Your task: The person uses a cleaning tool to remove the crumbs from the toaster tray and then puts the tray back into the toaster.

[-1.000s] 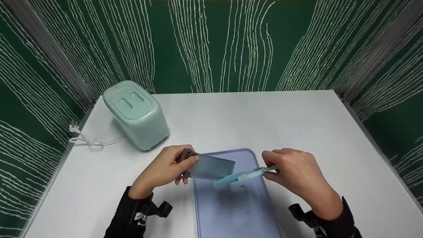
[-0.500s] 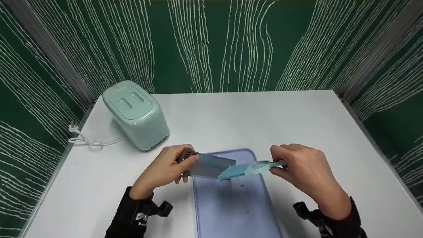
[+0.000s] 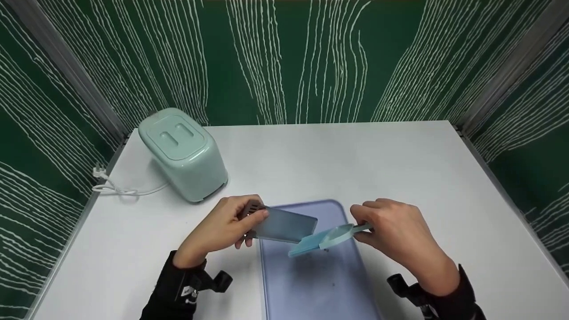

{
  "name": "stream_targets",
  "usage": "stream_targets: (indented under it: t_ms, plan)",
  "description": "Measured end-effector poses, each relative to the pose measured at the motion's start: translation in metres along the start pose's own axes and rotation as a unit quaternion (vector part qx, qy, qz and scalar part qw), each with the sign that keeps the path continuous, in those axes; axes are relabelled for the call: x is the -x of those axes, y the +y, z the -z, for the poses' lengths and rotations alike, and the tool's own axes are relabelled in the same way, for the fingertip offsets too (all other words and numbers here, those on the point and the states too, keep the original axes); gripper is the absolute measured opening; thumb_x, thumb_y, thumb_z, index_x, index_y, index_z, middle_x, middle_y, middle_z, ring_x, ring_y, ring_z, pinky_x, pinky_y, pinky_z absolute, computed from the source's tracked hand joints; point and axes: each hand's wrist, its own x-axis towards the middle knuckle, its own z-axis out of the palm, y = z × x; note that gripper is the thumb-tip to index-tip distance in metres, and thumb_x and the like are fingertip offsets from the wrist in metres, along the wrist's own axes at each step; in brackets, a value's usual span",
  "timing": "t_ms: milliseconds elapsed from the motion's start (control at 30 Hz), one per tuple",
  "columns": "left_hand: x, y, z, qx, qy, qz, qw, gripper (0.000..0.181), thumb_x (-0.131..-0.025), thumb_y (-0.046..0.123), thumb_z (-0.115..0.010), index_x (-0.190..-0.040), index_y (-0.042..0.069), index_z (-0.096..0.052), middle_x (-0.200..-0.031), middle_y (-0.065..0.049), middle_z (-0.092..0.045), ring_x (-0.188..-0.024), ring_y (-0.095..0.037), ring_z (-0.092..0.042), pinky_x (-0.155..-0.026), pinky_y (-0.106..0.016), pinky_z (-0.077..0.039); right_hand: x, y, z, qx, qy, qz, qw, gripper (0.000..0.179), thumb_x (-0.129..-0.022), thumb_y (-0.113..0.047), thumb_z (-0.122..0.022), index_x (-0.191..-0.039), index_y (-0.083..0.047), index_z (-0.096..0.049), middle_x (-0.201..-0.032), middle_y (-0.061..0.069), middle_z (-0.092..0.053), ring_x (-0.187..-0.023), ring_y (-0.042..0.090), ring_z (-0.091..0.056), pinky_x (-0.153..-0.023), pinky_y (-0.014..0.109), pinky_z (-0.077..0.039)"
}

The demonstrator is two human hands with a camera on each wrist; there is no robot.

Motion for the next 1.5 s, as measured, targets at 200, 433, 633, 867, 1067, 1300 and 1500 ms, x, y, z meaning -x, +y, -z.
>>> stream_targets:
  t_ms: [200, 433, 633, 867, 1067, 1300, 1500]
  plan:
    - [-0.001, -0.003, 0.000, -0.008, 0.010, 0.000, 0.9999, 0.027, -0.110, 0.027, -0.063, -0.093, 0.006, -0.065, -0.060, -0.006, -0.061, -0.048, -0.012, -0.062, -0.041, -0.027, -0.051, 0.002, 0.003, 0.008, -0.026, -0.036, -0.020, 0.9988, 0.054, -0.057, -0.001, -0.092, -0.068, -0.025, -0.045, -0.060, -0.021, -0.039, -0.059, -0.004, -0.033, -0.049, 0.017, -0.026]
    - [-0.002, -0.003, 0.000, -0.010, 0.015, 0.009, 0.9998, 0.034, -0.110, 0.032, -0.063, -0.089, 0.006, -0.059, -0.060, -0.003, -0.061, -0.048, -0.013, -0.063, -0.042, -0.028, -0.051, 0.003, 0.013, 0.019, 0.006, 0.024, -0.026, 0.9993, 0.055, -0.056, -0.004, -0.099, -0.072, -0.024, -0.050, -0.063, -0.018, -0.049, -0.060, -0.002, -0.040, -0.049, 0.017, -0.028]
    - [-0.002, -0.003, 0.000, -0.007, 0.014, 0.010, 0.9998, 0.034, -0.110, 0.032, -0.062, -0.089, 0.006, -0.058, -0.059, -0.003, -0.061, -0.048, -0.013, -0.063, -0.042, -0.028, -0.051, 0.002, 0.016, 0.017, 0.041, 0.076, 0.004, 0.9963, 0.058, -0.051, -0.008, -0.105, -0.075, -0.021, -0.054, -0.066, -0.014, -0.055, -0.060, 0.003, -0.043, -0.046, 0.018, -0.031]
    - [-0.001, -0.002, 0.001, 0.001, 0.011, 0.009, 0.9999, 0.030, -0.110, 0.030, -0.063, -0.089, 0.009, -0.059, -0.059, -0.001, -0.061, -0.048, -0.012, -0.063, -0.041, -0.027, -0.051, 0.002, 0.017, 0.014, 0.045, 0.070, 0.000, 0.9965, 0.063, -0.047, -0.008, -0.107, -0.074, -0.021, -0.052, -0.066, -0.014, -0.056, -0.061, 0.005, -0.041, -0.046, 0.018, -0.033]
    - [0.000, 0.000, 0.001, 0.007, 0.009, 0.007, 0.9999, 0.029, -0.110, 0.029, -0.063, -0.089, 0.009, -0.060, -0.060, -0.001, -0.061, -0.048, -0.012, -0.063, -0.041, -0.030, -0.052, 0.003, 0.017, 0.011, 0.038, 0.048, -0.007, 0.9981, 0.064, -0.047, -0.008, -0.107, -0.073, -0.022, -0.049, -0.066, -0.014, -0.056, -0.061, 0.005, -0.042, -0.048, 0.018, -0.032]
    - [0.001, 0.001, 0.001, 0.013, 0.008, 0.004, 0.9999, 0.028, -0.110, 0.028, -0.064, -0.089, 0.010, -0.060, -0.060, 0.000, -0.059, -0.048, -0.014, -0.063, -0.042, -0.038, -0.053, 0.003, 0.015, 0.011, 0.024, 0.009, -0.032, 0.9991, 0.064, -0.049, -0.005, -0.105, -0.070, -0.024, -0.047, -0.063, -0.017, -0.051, -0.061, 0.003, -0.041, -0.048, 0.019, -0.031]
    - [0.001, 0.002, 0.002, 0.024, 0.011, -0.007, 0.9996, 0.027, -0.109, 0.026, -0.064, -0.089, 0.009, -0.059, -0.058, 0.000, -0.058, -0.047, -0.012, -0.061, -0.041, -0.027, -0.049, 0.003, 0.011, 0.009, -0.001, -0.030, -0.050, 0.9983, 0.058, -0.054, 0.000, -0.097, -0.068, -0.027, -0.047, -0.062, -0.023, -0.051, -0.061, 0.001, -0.041, -0.049, 0.018, -0.030]
